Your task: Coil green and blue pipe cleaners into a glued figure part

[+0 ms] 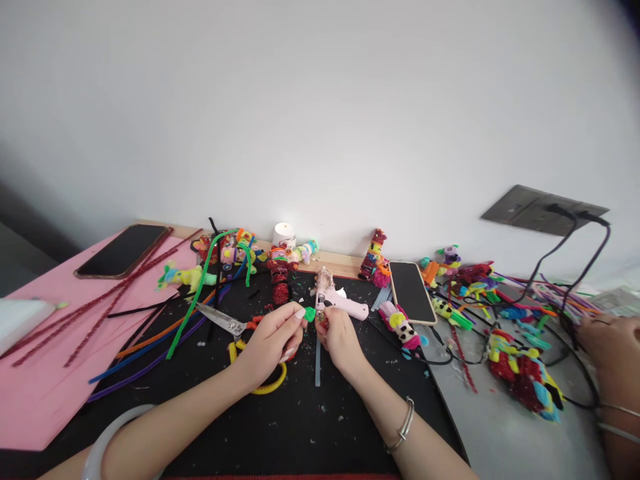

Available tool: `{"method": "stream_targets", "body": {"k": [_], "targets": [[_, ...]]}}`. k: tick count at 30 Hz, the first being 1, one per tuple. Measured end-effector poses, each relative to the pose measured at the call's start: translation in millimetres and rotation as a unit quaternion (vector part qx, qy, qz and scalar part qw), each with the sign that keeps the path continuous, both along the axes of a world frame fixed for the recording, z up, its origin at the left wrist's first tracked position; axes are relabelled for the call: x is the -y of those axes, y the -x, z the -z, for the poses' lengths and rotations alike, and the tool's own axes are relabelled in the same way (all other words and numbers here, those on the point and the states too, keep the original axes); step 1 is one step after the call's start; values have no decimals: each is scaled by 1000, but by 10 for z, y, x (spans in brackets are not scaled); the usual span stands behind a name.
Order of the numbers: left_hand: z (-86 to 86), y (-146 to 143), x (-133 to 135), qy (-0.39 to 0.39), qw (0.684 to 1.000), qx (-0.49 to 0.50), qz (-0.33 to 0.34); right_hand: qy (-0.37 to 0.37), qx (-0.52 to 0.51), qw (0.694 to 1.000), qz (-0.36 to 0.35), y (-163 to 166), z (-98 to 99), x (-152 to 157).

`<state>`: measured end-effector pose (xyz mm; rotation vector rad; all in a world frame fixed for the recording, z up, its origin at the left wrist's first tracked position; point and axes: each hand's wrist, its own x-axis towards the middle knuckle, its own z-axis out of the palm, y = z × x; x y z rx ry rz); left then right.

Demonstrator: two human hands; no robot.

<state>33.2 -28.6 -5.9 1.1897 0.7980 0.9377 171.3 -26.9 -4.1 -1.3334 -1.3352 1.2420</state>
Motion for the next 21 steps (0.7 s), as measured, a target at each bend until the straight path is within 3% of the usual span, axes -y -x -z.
{"method": "stream_targets", "body": {"k": [21], "targets": [[-2, 6, 16, 9, 999, 32, 30, 2, -15, 1000, 3, -6, 28, -12]]}}
